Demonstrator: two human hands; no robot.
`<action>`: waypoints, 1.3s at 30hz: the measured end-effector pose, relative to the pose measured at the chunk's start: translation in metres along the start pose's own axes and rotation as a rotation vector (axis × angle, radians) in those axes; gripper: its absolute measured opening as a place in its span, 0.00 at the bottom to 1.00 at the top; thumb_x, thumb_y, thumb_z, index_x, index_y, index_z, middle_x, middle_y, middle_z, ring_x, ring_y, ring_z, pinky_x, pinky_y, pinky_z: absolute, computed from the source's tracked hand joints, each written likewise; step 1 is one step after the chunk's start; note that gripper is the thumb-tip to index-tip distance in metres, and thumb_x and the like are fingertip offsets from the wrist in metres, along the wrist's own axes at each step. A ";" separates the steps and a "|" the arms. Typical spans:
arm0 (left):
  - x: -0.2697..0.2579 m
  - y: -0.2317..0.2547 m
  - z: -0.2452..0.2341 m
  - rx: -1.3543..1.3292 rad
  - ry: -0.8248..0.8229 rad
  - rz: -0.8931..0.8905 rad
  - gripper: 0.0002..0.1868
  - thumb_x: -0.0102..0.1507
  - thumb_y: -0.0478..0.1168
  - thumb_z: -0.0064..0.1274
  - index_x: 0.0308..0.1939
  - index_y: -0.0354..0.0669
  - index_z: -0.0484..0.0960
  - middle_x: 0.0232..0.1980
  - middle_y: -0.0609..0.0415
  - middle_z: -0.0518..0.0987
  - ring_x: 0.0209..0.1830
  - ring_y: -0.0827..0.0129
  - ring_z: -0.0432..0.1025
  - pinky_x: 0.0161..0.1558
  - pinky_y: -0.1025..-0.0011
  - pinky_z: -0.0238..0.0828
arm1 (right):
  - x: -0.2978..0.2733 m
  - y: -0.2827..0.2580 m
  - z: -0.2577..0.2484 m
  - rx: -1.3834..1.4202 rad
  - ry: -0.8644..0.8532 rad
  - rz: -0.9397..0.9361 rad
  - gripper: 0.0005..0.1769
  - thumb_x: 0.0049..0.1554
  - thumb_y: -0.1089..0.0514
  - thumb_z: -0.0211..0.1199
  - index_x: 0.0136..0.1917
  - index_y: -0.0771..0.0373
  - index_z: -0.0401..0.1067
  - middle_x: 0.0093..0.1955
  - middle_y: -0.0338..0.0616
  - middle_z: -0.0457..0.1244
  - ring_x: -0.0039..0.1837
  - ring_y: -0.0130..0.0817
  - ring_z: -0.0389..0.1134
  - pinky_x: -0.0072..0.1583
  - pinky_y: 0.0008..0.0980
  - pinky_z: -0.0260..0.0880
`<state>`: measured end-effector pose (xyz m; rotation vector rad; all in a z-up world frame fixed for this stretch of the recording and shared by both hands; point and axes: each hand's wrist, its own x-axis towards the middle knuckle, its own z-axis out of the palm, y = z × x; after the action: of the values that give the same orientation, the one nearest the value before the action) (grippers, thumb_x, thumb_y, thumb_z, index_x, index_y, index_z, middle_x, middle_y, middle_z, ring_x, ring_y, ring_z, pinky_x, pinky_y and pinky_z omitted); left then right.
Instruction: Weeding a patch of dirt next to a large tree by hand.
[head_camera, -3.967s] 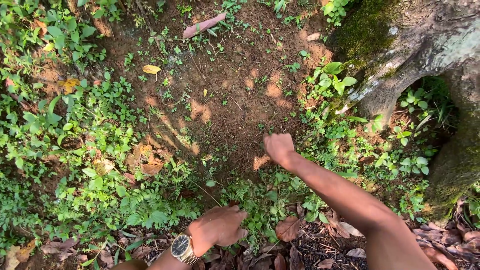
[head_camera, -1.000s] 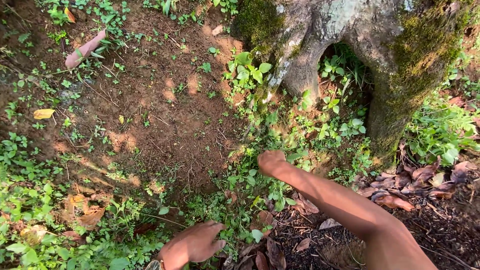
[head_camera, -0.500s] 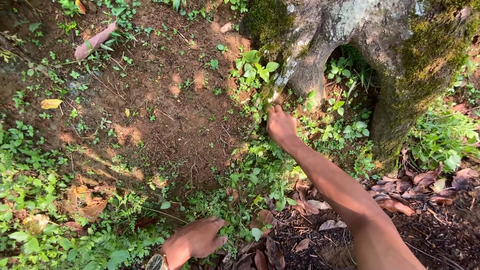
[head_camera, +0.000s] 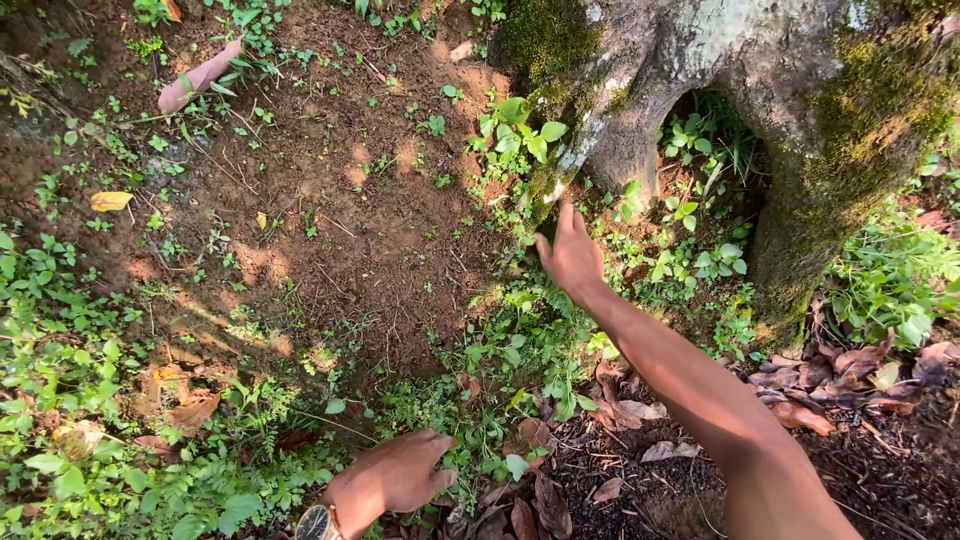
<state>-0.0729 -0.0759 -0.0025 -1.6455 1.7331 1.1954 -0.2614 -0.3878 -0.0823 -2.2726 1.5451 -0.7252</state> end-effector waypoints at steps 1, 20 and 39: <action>0.002 -0.001 0.002 0.000 0.002 -0.001 0.34 0.71 0.55 0.34 0.78 0.46 0.53 0.81 0.51 0.55 0.83 0.61 0.48 0.80 0.61 0.44 | 0.007 0.004 0.003 0.001 0.001 -0.002 0.33 0.62 0.49 0.58 0.71 0.70 0.51 0.59 0.67 0.62 0.38 0.42 0.69 0.29 0.30 0.72; -0.026 -0.015 -0.003 -0.048 0.057 -0.010 0.33 0.71 0.56 0.34 0.78 0.50 0.54 0.82 0.52 0.54 0.83 0.61 0.47 0.80 0.60 0.44 | 0.019 -0.014 -0.035 -0.236 -0.533 0.183 0.25 0.60 0.60 0.49 0.70 0.51 0.69 0.37 0.44 0.65 0.30 0.28 0.55 0.33 0.33 0.64; -0.033 -0.019 0.001 -0.037 0.072 -0.028 0.33 0.72 0.55 0.35 0.78 0.47 0.55 0.80 0.49 0.58 0.81 0.56 0.52 0.80 0.59 0.46 | 0.025 -0.030 0.023 -0.569 0.080 -0.443 0.11 0.66 0.62 0.42 0.53 0.63 0.66 0.34 0.47 0.67 0.34 0.37 0.68 0.31 0.38 0.69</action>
<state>-0.0490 -0.0551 0.0184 -1.7490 1.7344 1.1759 -0.2178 -0.4005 -0.0803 -3.1037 1.4253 -0.5224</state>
